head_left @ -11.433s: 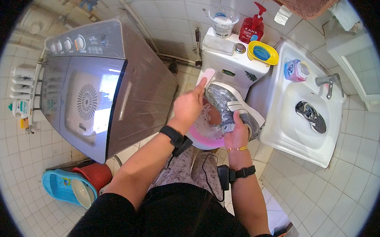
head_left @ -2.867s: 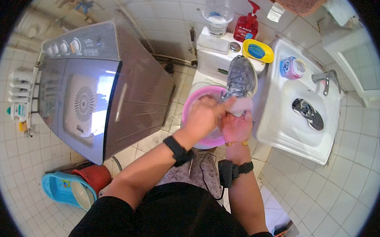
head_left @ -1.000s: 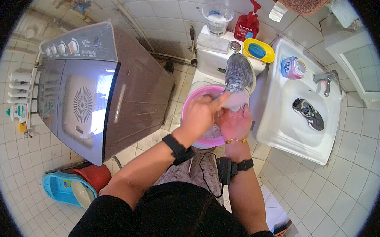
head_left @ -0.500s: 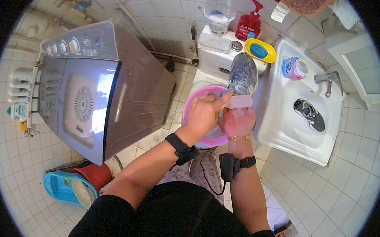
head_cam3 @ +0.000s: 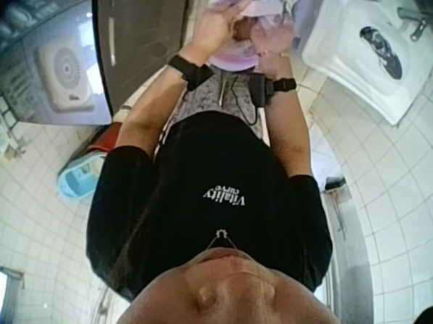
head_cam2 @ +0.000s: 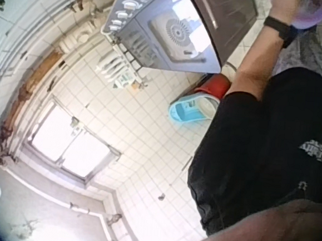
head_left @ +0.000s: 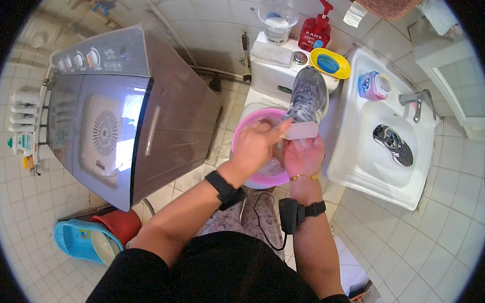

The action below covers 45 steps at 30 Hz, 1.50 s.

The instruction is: The person washes a pair of sneakers by hand in a pink bucket using a brush and soapy water, scrubbing different sides and the interior of each shoe.

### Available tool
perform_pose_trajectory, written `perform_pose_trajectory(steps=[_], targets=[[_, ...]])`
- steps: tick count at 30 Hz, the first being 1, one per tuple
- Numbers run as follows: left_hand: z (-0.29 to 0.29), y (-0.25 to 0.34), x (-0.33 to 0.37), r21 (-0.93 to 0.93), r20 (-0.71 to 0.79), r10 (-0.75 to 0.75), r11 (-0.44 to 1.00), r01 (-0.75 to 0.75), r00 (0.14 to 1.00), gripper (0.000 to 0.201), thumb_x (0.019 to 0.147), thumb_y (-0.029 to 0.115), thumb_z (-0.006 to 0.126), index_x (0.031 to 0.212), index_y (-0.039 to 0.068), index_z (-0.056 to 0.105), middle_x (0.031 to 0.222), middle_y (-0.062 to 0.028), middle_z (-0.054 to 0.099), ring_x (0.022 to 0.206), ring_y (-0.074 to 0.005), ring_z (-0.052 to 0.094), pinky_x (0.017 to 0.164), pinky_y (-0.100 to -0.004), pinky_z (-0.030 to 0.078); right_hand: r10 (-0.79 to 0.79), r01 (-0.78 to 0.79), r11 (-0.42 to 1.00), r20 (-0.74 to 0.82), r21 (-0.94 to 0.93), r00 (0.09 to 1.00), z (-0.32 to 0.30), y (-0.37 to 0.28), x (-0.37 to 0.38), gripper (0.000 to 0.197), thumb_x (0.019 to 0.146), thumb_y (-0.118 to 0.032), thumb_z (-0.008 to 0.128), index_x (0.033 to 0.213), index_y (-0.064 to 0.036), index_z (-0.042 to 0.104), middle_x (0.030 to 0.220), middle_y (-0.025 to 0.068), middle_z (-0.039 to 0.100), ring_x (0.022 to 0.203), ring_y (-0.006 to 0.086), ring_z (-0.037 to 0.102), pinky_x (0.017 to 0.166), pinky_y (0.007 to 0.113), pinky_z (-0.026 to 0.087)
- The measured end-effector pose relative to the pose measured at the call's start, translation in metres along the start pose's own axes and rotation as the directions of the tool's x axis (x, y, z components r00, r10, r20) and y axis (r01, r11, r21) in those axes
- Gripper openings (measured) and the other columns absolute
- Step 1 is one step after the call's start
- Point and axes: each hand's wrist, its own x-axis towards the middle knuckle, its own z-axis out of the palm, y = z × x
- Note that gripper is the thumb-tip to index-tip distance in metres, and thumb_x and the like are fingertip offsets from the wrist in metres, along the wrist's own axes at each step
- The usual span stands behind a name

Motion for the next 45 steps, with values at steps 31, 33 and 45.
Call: perform_pose_trajectory(steps=[31,33,45], targets=[[-0.014,-0.021,-0.018,-0.251,-0.052,-0.126,0.962,0.109,0.991,0.056,0.091,0.01,0.064,0.145,0.022,0.054,0.081,-0.0131,0.059,0.084,-0.0331,0.059,0.08,-0.0445,0.045,-0.293,0.158,0.928,-0.404,-0.336,0.867,0.035,0.029,0.001,0.026,0.101,-0.014,0.058,0.122,0.0009,0.058,0.118,0.0109,0.068,0.107,0.0203,0.067,0.094,0.034,0.057],[-0.005,-0.007,-0.008,-0.255,-0.024,-0.088,0.964,0.078,0.996,0.056,0.091,0.01,0.064,0.145,0.022,0.055,0.081,-0.013,0.059,0.084,-0.0329,0.059,0.081,-0.0447,0.045,-0.298,0.148,0.925,-0.426,-0.351,0.854,0.031,0.028,0.002,0.026,0.102,-0.015,0.056,0.122,0.0007,0.058,0.119,0.0111,0.067,0.109,0.0207,0.066,0.095,0.034,0.056],[-0.018,-0.013,-0.003,-0.278,-0.099,-0.014,0.96,-0.014,0.995,0.056,0.09,0.009,0.066,0.145,0.015,0.054,0.083,-0.0161,0.059,0.079,-0.0339,0.058,0.077,-0.0445,0.047,-0.238,0.094,0.952,-0.511,-0.291,0.826,0.034,0.028,-0.001,0.028,0.105,-0.015,0.044,0.126,0.0012,0.054,0.123,0.0134,0.066,0.112,0.0256,0.066,0.098,0.039,0.057]])
